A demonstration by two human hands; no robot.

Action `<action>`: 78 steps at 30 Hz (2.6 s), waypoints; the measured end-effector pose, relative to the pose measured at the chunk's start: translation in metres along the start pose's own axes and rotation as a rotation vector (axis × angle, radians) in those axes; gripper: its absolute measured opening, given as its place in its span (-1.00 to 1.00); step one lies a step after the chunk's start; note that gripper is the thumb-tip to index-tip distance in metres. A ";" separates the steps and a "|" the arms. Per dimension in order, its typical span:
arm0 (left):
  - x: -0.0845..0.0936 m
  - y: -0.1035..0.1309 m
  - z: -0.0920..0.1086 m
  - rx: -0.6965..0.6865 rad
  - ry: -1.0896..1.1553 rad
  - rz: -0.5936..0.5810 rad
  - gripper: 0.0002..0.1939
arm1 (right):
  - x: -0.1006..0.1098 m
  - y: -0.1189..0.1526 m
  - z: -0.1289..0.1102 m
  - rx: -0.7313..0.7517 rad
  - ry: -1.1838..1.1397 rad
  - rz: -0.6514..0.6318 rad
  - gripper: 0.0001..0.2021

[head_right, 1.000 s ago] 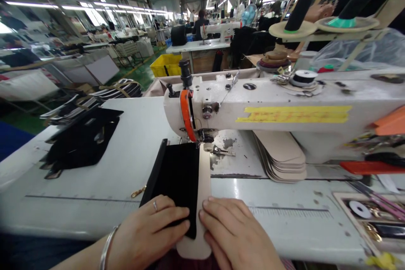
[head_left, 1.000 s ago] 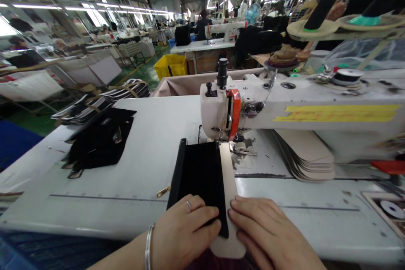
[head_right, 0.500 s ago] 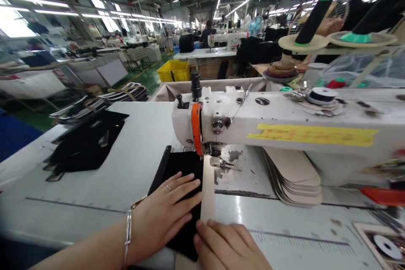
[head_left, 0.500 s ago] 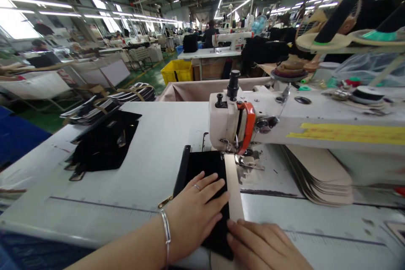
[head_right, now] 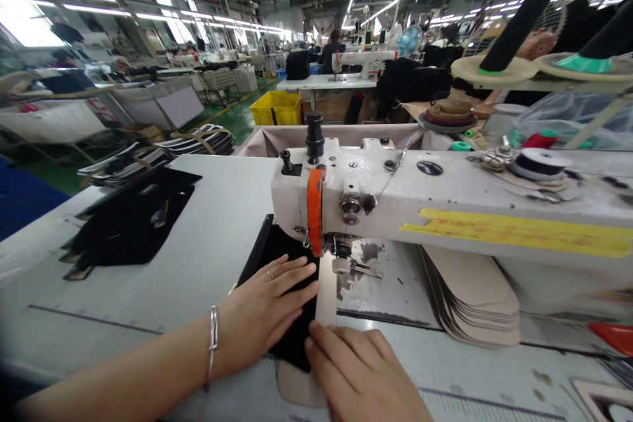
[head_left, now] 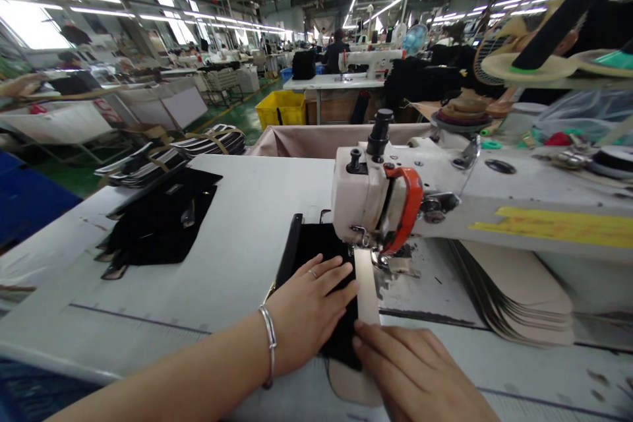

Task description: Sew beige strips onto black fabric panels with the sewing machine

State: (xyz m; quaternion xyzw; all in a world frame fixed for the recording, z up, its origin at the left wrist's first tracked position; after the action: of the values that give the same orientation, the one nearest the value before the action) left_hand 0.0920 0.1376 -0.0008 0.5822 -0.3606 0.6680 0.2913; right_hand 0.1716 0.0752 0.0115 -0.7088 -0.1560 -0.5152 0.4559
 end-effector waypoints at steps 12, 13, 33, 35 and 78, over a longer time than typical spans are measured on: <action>0.005 -0.016 -0.018 0.053 -0.017 0.075 -0.59 | -0.003 -0.011 0.022 -0.122 -0.089 -0.004 -0.65; 0.007 -0.015 -0.018 0.055 -0.001 0.089 -0.62 | -0.003 -0.012 0.024 -0.136 -0.097 0.003 -0.65; 0.013 0.005 0.019 -0.236 0.090 0.237 -0.78 | -0.011 -0.005 0.031 -0.130 -0.172 -0.059 -0.59; 0.013 0.005 0.017 -0.238 0.097 0.223 -0.79 | -0.008 -0.006 0.033 -0.136 -0.172 -0.033 -0.59; -0.005 -0.034 -0.039 -0.101 0.034 0.147 -0.86 | -0.034 -0.016 0.063 -0.231 -0.026 -0.079 -0.58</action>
State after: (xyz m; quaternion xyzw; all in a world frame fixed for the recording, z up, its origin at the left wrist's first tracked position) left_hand 0.0982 0.1892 -0.0034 0.5274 -0.4304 0.6783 0.2766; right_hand 0.1830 0.1433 -0.0138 -0.7564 -0.1293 -0.5383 0.3483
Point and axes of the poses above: each hand's wrist, its own y-axis away from the middle knuckle, its own x-axis out of the back of the hand, z = x × y, the point moved 10 cm from there along -y, towards the middle knuckle, and after that the axes turned 2 degrees about -y, right-handed, at the moved point
